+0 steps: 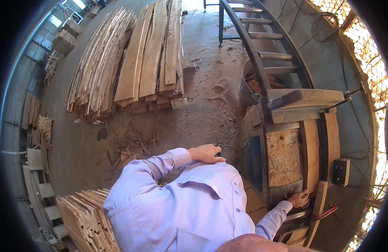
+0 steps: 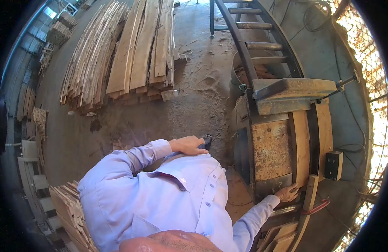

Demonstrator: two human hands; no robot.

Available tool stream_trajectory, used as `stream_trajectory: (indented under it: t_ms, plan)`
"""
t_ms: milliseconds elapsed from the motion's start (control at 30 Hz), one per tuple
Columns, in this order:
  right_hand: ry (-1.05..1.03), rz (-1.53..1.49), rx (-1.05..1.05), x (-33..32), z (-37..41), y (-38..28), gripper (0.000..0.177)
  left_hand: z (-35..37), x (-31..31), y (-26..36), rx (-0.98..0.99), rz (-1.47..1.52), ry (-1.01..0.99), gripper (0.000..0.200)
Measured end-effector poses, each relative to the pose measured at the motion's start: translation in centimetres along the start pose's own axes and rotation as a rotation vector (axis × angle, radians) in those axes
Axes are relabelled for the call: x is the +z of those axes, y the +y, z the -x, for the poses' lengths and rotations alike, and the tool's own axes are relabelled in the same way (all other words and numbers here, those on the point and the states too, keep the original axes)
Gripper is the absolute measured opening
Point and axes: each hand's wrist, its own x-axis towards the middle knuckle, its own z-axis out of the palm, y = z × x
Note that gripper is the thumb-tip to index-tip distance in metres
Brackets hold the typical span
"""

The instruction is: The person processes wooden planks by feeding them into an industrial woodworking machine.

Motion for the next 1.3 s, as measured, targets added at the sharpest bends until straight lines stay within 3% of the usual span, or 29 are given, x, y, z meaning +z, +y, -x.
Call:
stream_trajectory:
  t_ms: [133,200,233,267,300,367,467,533,600,667,733,767,800,867,933,967,1033,1067,1200,1300]
  plan:
    - [0.020,-0.072,-0.207,0.2,0.0,-0.5,0.069,0.5,2.3,-0.7,0.030,-0.014,0.126,0.065]
    - [-0.040,-0.380,-0.293,-0.1,0.4,-2.7,0.047,0.5,3.6,-0.8,0.079,-0.024,0.214,0.065]
    - [-0.051,-0.332,-0.355,-1.6,1.5,-5.4,0.041,0.5,4.0,-0.6,0.095,-0.029,0.223,0.064]
    - [-0.184,-0.598,-0.305,0.3,1.3,-5.5,0.035,0.5,4.0,-0.4,0.120,-0.036,0.226,0.063]
    - [-0.069,-0.623,-0.279,1.4,1.9,-6.9,0.031,0.2,3.9,-0.1,0.148,-0.047,0.227,0.061]
    - [0.025,-0.567,-0.222,5.4,1.6,-6.9,0.037,0.9,2.2,2.4,-0.010,0.051,0.086,0.059]
    - [0.209,-0.689,-0.028,3.3,4.1,-10.4,0.044,0.8,2.5,1.3,-0.022,0.080,0.092,0.055]
    - [0.087,-0.888,0.177,4.0,6.0,-10.7,0.043,0.8,3.0,0.9,-0.010,0.063,0.096,0.054]
    - [-0.353,-1.092,0.337,3.1,7.5,-11.4,0.044,2.1,3.0,1.2,-0.003,0.079,0.145,0.053]
    - [-0.676,-1.498,0.641,2.4,8.0,-14.0,0.051,2.8,3.6,1.5,0.011,0.075,0.185,0.054]
    - [-0.816,-1.789,0.635,4.6,7.1,-15.5,0.067,2.3,4.7,0.0,-0.003,0.047,0.146,0.053]
    - [-0.824,-1.907,0.818,5.6,5.9,-16.8,0.071,2.3,4.9,0.0,-0.027,0.041,0.124,0.053]
    - [-0.821,-2.028,1.003,6.5,4.8,-18.0,0.076,2.5,4.8,0.1,-0.029,0.050,0.133,0.052]
    - [-0.800,-2.096,0.773,8.3,3.8,-18.8,0.071,2.7,4.5,0.2,-0.025,0.064,0.144,0.052]
    - [-0.578,-2.072,1.132,7.9,2.0,-20.6,0.061,2.1,4.9,-2.1,0.014,0.044,0.151,0.052]
    - [-0.562,-2.124,0.915,10.7,2.5,-19.9,0.053,1.8,5.0,-2.9,0.032,0.031,0.142,0.052]
    - [-0.501,-1.907,0.766,13.6,2.7,-18.8,0.051,1.5,5.2,-2.8,0.024,-0.025,0.129,0.050]
    - [-0.403,-2.063,1.146,11.2,2.6,-19.5,0.053,1.3,5.2,-2.8,0.021,-0.053,0.120,0.050]
    - [-0.218,-1.808,1.098,5.1,6.3,-16.7,0.031,-1.6,3.5,-2.5,0.064,-0.147,0.001,0.049]
    - [-0.060,-1.814,1.031,3.0,10.0,-11.3,0.038,-4.5,2.8,-1.8,0.129,-0.207,-0.168,0.049]
